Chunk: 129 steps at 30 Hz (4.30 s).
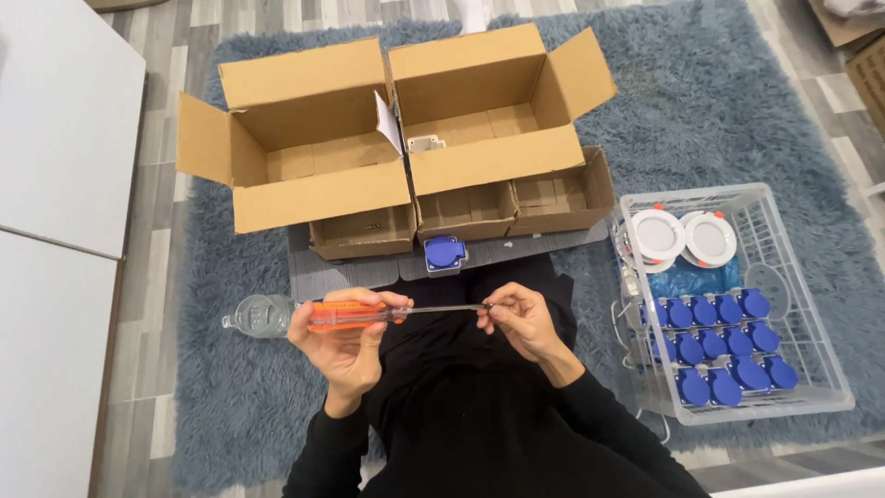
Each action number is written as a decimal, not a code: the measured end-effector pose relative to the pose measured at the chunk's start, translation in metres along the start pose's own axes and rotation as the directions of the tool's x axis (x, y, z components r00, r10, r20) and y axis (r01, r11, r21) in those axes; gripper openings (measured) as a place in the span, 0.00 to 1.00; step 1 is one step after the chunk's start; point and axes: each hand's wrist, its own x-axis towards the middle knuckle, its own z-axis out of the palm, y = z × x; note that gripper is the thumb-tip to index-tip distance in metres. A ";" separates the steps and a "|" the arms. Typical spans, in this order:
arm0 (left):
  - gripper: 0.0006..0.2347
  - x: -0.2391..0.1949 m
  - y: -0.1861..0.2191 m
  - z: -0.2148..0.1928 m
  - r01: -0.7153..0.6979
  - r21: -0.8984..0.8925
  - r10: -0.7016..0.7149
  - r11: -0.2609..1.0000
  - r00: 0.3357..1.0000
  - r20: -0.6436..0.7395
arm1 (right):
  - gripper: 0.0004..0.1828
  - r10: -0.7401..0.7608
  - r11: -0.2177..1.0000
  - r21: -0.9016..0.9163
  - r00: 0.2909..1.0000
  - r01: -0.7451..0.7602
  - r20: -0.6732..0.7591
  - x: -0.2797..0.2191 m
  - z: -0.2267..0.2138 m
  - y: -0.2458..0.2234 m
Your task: Assembling and inspecting electrical junction boxes and LED light fixtures using a screwdriver.
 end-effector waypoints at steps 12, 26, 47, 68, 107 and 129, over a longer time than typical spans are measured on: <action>0.37 -0.002 -0.010 -0.003 0.016 0.042 -0.015 0.999 0.999 -0.032 | 0.08 -0.071 0.997 -0.022 0.995 0.069 -0.074 0.003 0.009 -0.006; 0.41 0.022 -0.013 -0.036 -0.057 0.230 0.078 0.972 0.993 -0.084 | 0.21 -0.302 0.777 -0.525 0.938 0.347 0.172 0.049 0.070 -0.054; 0.49 0.059 -0.034 -0.052 0.034 0.270 -0.036 0.962 0.999 0.001 | 0.13 -0.346 -0.148 -0.846 0.775 0.512 0.529 0.081 0.094 -0.016; 0.41 0.090 -0.057 -0.024 0.059 0.255 -0.125 0.965 0.959 0.253 | 0.13 -0.442 -0.015 -0.856 0.764 0.518 0.470 0.079 0.087 -0.006; 0.16 0.111 -0.059 0.005 0.189 0.118 -0.211 0.975 0.953 0.217 | 0.12 -0.507 0.002 -0.857 0.739 0.516 0.444 0.080 0.075 0.008; 0.17 0.113 -0.058 0.014 0.106 0.205 -0.149 0.973 0.966 0.212 | 0.12 -0.510 0.024 -0.854 0.742 0.519 0.436 0.080 0.074 0.009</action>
